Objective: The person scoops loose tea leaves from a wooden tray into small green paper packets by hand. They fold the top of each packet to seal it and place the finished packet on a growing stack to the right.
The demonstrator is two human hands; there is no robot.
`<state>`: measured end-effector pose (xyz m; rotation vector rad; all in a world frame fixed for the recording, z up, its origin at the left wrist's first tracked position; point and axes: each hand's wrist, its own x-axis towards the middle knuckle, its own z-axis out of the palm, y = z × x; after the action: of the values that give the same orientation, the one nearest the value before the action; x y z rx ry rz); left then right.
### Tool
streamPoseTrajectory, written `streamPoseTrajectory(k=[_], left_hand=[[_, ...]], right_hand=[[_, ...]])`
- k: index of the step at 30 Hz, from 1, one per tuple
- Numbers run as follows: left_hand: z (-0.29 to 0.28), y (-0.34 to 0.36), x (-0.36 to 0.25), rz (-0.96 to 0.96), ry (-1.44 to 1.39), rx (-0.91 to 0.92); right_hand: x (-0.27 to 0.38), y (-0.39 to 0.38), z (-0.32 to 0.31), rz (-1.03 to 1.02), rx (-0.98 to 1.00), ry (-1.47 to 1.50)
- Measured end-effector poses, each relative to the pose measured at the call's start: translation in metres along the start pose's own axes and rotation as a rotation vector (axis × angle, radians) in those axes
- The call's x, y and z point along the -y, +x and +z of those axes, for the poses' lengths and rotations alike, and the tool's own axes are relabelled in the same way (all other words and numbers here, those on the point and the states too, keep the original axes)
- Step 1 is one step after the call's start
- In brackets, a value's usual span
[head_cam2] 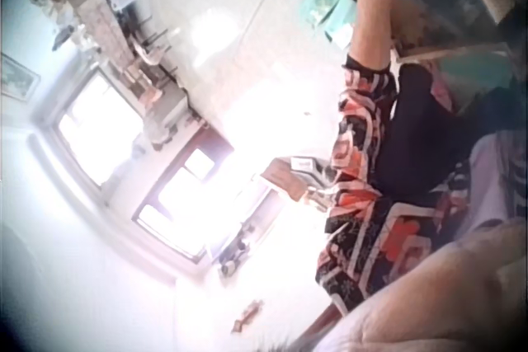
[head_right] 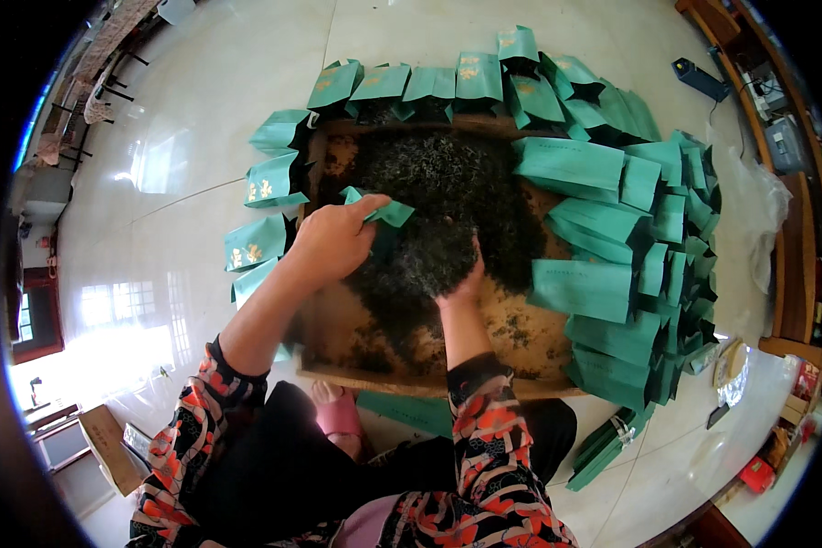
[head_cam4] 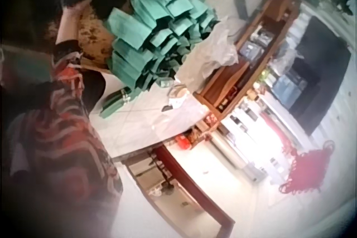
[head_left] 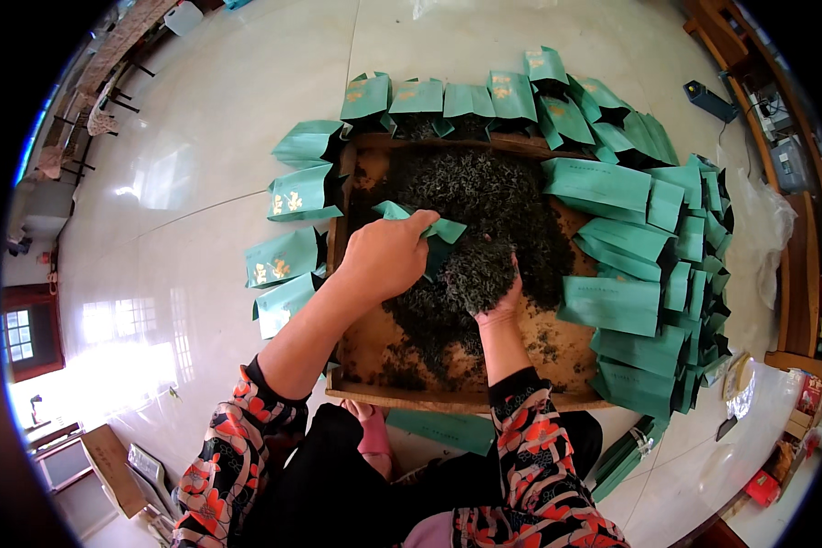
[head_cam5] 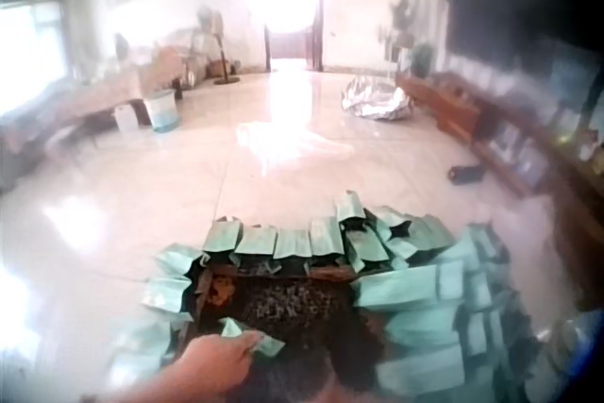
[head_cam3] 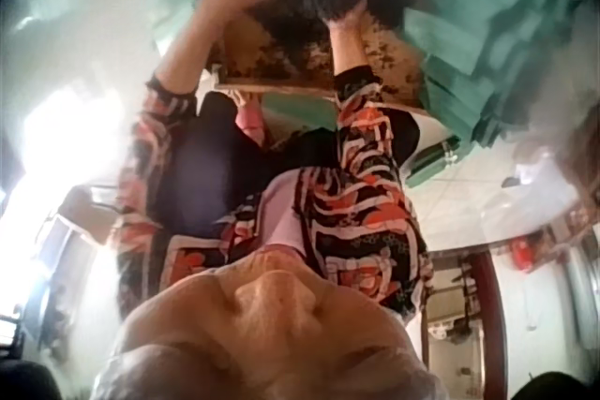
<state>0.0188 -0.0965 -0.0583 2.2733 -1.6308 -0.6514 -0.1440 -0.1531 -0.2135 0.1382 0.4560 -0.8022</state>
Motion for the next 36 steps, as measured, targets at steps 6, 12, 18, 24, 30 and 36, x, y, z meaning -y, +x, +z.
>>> streamPoseTrajectory(k=[6, 12, 18, 24, 30, 36], left_hand=[[0.008, 0.009, -0.009, 0.02, 0.254, 0.042], [0.017, 0.023, -0.027, 0.003, 0.3, 0.141], [0.012, 0.022, -0.024, 0.018, 0.066, 0.025], [0.004, 0.025, -0.026, -0.013, 0.169, 0.136], [-0.001, 0.023, -0.019, -0.044, 0.175, 0.106], [-0.003, 0.012, -0.023, -0.021, 0.126, 0.03]], right_hand=[[0.019, -0.039, 0.042, 0.119, 0.233, 0.089], [0.02, -0.054, 0.104, -0.018, 0.151, 0.009], [-0.003, -0.055, 0.122, -0.315, -0.061, -0.185], [-0.005, -0.054, 0.107, -0.41, 0.02, -0.677], [-0.015, -0.067, 0.117, -0.412, 0.007, -1.003], [-0.024, -0.066, 0.123, -0.454, 0.156, -0.875]])
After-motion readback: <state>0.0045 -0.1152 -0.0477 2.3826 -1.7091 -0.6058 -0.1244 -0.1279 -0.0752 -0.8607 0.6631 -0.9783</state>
